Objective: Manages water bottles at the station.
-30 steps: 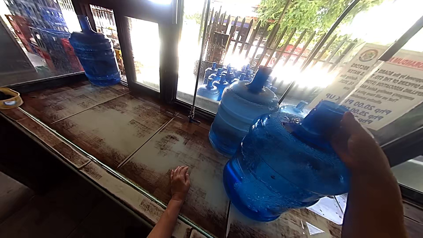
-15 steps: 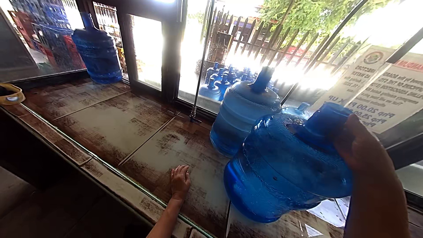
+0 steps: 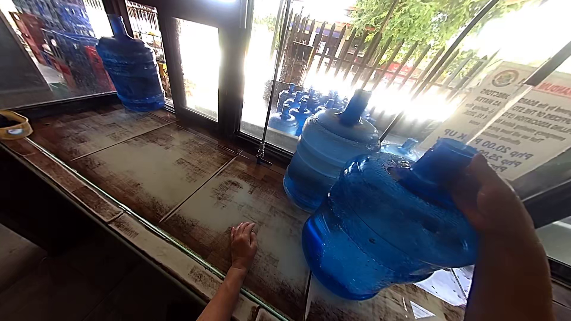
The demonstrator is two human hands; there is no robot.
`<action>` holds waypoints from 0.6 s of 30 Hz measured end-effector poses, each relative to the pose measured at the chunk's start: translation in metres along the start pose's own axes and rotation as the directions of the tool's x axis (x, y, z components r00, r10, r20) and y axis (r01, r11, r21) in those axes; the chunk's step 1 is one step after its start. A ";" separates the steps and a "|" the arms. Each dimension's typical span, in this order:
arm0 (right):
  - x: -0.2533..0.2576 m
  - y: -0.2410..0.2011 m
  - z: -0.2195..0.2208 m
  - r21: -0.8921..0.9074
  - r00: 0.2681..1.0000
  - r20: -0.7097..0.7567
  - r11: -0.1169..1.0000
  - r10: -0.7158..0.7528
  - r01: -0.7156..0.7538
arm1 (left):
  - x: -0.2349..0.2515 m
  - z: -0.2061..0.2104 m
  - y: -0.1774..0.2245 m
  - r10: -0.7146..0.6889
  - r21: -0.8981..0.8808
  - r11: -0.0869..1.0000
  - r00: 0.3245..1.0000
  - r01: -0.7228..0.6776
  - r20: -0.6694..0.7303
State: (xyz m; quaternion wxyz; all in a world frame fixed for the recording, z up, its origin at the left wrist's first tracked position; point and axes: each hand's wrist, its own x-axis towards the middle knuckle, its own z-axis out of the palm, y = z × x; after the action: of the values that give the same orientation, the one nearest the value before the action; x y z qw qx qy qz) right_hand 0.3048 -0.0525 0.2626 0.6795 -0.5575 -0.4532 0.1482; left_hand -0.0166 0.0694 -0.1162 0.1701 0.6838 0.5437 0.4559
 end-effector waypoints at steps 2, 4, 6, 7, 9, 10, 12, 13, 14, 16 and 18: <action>0.000 0.000 0.000 -0.002 1.000 -0.006 1.000 0.006 -0.006 | 0.000 0.000 0.000 0.001 0.002 1.000 1.000 -0.001 0.002; 0.000 0.000 0.000 -0.008 1.000 -0.007 1.000 0.005 -0.005 | 0.000 -0.001 0.000 0.003 0.006 1.000 1.000 -0.003 0.000; 0.001 0.000 -0.001 -0.010 1.000 -0.006 1.000 0.004 -0.004 | 0.000 0.000 0.000 0.004 0.003 1.000 1.000 -0.004 -0.003; 0.001 0.000 0.000 -0.005 1.000 -0.010 1.000 0.005 -0.005 | 0.000 0.000 0.000 0.002 0.001 1.000 1.000 -0.002 -0.003; 0.000 -0.001 0.000 0.000 1.000 -0.011 1.000 0.006 -0.006 | 0.000 -0.001 0.001 -0.001 -0.003 1.000 1.000 0.001 -0.002; 0.000 -0.001 0.000 0.001 1.000 -0.012 1.000 0.006 -0.006 | 0.000 -0.001 0.001 -0.002 -0.004 1.000 1.000 0.002 -0.003; 0.000 -0.001 0.000 0.003 1.000 -0.009 1.000 0.004 -0.004 | 0.001 -0.001 0.001 -0.004 -0.007 1.000 1.000 0.004 0.001; 0.000 -0.001 0.000 0.005 1.000 -0.010 1.000 0.004 -0.004 | 0.001 -0.001 0.000 -0.002 -0.010 1.000 1.000 0.002 -0.001; 0.000 -0.001 0.000 0.007 1.000 -0.010 1.000 0.005 -0.005 | 0.000 -0.001 0.000 -0.002 -0.010 1.000 1.000 0.002 -0.001; 0.000 -0.001 0.000 0.003 1.000 -0.010 1.000 0.004 -0.004 | 0.000 -0.001 0.001 -0.007 -0.009 1.000 1.000 0.007 0.007; 0.000 -0.001 0.000 -0.002 1.000 -0.006 1.000 0.001 -0.001 | 0.000 -0.002 0.001 -0.008 -0.004 1.000 1.000 0.008 0.014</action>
State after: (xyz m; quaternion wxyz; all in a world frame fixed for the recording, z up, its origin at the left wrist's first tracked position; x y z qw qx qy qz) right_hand 0.3048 -0.0527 0.2631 0.6803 -0.5589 -0.4509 0.1466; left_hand -0.0174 0.0688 -0.1148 0.1769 0.6844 0.5445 0.4516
